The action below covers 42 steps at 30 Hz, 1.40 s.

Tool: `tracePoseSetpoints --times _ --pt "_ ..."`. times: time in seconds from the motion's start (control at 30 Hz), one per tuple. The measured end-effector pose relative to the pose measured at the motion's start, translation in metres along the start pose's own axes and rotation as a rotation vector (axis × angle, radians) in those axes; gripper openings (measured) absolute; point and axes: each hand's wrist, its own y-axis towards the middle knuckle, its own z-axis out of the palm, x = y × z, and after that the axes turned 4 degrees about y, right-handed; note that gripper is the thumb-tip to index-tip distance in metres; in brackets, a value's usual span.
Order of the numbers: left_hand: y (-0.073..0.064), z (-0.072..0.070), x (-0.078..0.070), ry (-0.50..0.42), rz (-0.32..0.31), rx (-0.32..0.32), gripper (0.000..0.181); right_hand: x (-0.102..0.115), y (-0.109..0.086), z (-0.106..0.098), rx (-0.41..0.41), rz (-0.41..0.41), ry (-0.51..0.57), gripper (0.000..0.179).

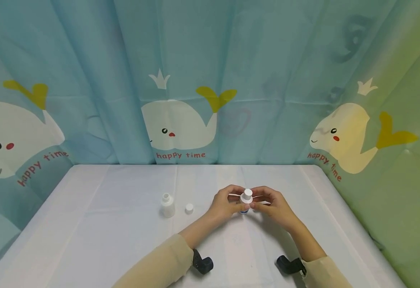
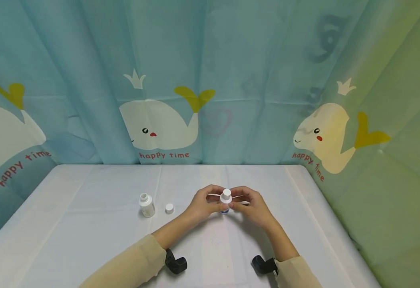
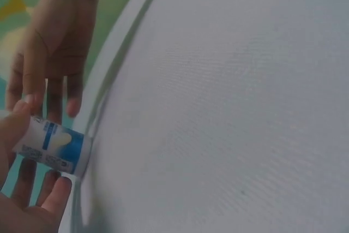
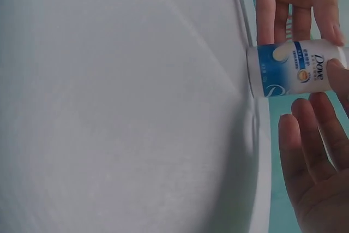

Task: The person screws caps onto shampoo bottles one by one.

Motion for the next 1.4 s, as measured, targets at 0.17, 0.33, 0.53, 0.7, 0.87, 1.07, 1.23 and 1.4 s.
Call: tracePoseSetpoints --times 0.17,0.33,0.53,0.7,0.87,1.07,1.23,1.4 --pt "-0.010 -0.015 -0.012 0.006 0.008 0.007 0.053 0.008 0.004 0.001 -0.008 0.014 -0.014 0.039" --pt "-0.025 -0.041 -0.021 0.059 0.046 0.014 0.053 0.020 0.007 0.003 -0.012 -0.016 -0.038 0.046" --pt "-0.056 -0.074 -0.044 0.171 0.122 0.032 0.054 0.038 0.008 0.011 -0.034 -0.117 -0.142 0.051" --pt "-0.077 -0.099 -0.060 0.229 0.208 -0.021 0.053 0.053 0.012 0.021 -0.074 -0.235 -0.244 0.059" --pt "-0.090 -0.123 -0.067 0.355 0.292 -0.122 0.048 0.065 0.020 0.032 -0.074 -0.354 -0.317 0.059" --pt "-0.104 -0.150 -0.070 0.486 0.277 -0.237 0.049 0.074 0.030 0.046 -0.045 -0.385 -0.390 0.060" --pt "-0.114 -0.168 -0.065 0.527 0.198 -0.266 0.052 0.081 0.036 0.061 0.001 -0.388 -0.421 0.061" --pt "-0.121 -0.182 -0.054 0.513 0.141 -0.279 0.054 0.086 0.043 0.079 0.052 -0.386 -0.456 0.062"
